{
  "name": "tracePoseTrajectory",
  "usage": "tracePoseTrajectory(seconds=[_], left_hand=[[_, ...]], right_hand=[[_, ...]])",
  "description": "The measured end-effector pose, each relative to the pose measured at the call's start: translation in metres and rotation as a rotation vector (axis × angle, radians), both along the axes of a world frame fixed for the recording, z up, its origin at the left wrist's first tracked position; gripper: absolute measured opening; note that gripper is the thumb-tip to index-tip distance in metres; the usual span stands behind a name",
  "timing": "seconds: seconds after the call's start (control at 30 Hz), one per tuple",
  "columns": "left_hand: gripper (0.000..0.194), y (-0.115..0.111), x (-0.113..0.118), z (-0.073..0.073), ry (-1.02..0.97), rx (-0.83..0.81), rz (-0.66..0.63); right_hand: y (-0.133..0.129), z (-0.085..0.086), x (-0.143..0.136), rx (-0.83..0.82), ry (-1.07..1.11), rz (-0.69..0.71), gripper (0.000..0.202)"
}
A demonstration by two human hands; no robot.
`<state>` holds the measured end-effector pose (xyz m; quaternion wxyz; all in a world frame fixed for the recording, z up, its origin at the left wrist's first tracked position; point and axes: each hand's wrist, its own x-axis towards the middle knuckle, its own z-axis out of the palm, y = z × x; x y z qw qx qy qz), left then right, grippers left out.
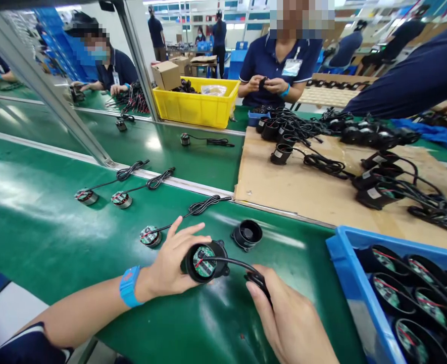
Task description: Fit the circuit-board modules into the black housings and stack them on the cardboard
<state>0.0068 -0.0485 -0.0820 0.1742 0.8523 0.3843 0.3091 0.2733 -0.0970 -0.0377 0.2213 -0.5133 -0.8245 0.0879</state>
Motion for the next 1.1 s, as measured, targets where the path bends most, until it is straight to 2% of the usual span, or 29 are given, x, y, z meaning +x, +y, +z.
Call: tracePoseTrajectory(seconds=[0.13,0.27,0.37,0.47,0.6,0.73,0.8,0.87,1.0,1.03,1.1], left_hand=[[0.062,0.001,0.002,-0.001,0.06,-0.038,-0.083],[0.062,-0.002,0.003,-0.003,0.015,-0.029,-0.037],[0.063,-0.004,0.003,-0.006,0.06,-0.056,-0.092],[0.054,-0.004,0.003,-0.009,0.066,-0.046,-0.11],[0.049,-0.008,0.003,0.0,0.003,0.024,-0.086],[0.058,-0.014,0.005,0.015,-0.056,-0.053,-0.031],[0.061,-0.015,0.006,0.019,-0.086,-0.083,-0.01],[0.061,-0.017,0.006,0.021,-0.105,-0.08,0.002],[0.06,-0.02,0.006,0.021,-0.095,-0.082,-0.009],[0.061,-0.021,0.005,0.02,-0.087,-0.082,-0.02],[0.062,-0.022,0.005,0.019,-0.075,-0.084,-0.06]], right_hand=[[0.0,0.007,-0.003,0.065,-0.094,-0.003,0.028],[-0.002,0.01,0.002,-0.017,-0.011,0.006,0.023],[-0.006,0.004,0.013,-0.027,-0.135,0.025,0.03],[-0.009,-0.005,0.026,-0.097,-0.211,0.06,0.03],[-0.01,-0.006,0.033,-0.254,-0.142,0.084,0.023],[-0.006,-0.003,0.033,-0.343,-0.008,0.111,0.016],[-0.003,-0.003,0.029,-0.342,0.047,0.11,0.017],[-0.001,-0.003,0.021,-0.309,0.103,0.086,0.026],[-0.004,0.004,-0.009,-0.197,0.22,0.092,0.069],[-0.006,0.007,-0.017,-0.167,0.231,0.111,0.072],[-0.01,0.013,-0.029,-0.108,0.229,0.135,0.066]])
